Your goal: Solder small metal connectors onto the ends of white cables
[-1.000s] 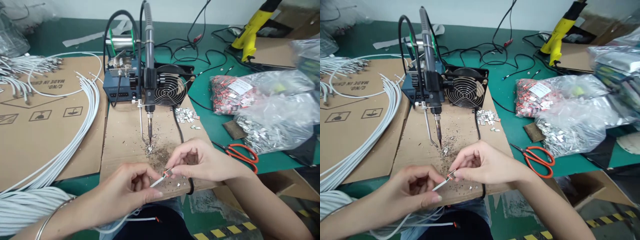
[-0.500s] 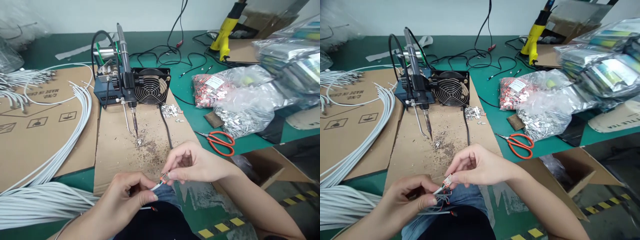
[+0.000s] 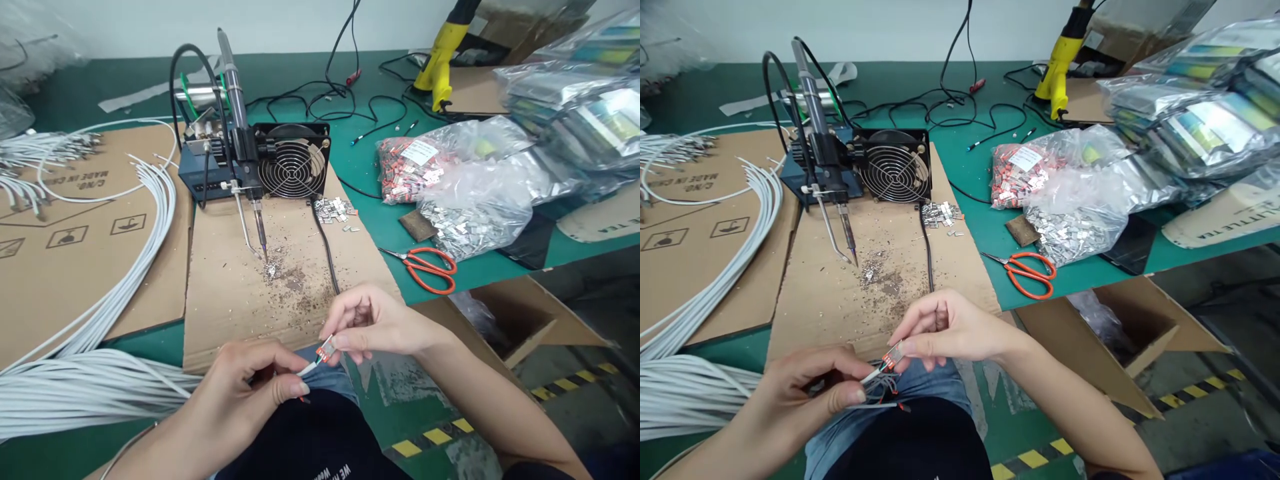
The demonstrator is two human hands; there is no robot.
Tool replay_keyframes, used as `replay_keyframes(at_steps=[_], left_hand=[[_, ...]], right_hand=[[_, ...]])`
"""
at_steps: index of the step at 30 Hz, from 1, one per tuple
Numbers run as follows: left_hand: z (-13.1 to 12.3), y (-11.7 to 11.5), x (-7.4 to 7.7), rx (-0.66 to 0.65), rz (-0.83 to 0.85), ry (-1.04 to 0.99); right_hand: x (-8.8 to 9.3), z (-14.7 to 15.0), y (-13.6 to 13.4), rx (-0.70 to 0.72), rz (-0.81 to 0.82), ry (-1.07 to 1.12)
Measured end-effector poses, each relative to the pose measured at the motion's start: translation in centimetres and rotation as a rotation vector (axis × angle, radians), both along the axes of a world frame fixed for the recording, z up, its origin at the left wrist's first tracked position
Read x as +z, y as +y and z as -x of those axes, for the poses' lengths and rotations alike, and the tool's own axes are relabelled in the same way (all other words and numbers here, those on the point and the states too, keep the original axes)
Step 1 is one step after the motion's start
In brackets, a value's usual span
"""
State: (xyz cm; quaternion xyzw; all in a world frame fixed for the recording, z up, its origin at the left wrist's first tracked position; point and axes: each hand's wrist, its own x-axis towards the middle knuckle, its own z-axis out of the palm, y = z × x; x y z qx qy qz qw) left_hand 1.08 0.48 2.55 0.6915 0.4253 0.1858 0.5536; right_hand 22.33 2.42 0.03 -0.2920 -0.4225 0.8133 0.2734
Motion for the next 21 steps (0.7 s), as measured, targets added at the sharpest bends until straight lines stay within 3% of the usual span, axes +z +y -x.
replay_keyframes(at_steps=[5, 9, 12, 14, 16, 19, 21], left_hand=[[0.2, 0.0, -0.4, -0.035, -0.183, 0.017], [0.4, 0.0, -0.9, -0.113, -0.332, 0.066], [0.2, -0.4, -2.2, -0.255, -0.473, 0.203], [-0.1, -1.2, -3.8, -0.449, -0.528, 0.391], [0.0, -2.3, -5.6, -0.599, -0.571, 0.603], [1.0, -3.3, -7.5, -0.609, -0.733, 0.695], [2.0, -3.4, -7.7, -0.604, -0.823, 0.614]], right_hand=[[0.9, 0.2, -1.5, -0.117, -0.11, -0.098], [1.3, 0.4, -2.2, -0.129, -0.178, -0.185], [1.7, -0.1, -2.6, -0.08, -0.41, -0.372], [2.1, -1.4, -2.7, -0.062, -0.637, -0.574], [2.5, -3.4, -2.5, -0.186, -0.808, -0.839], [2.7, -7.2, -1.1, -0.541, -0.9, -1.368], [2.5, -9.4, 0.6, -0.576, -0.889, -1.771]])
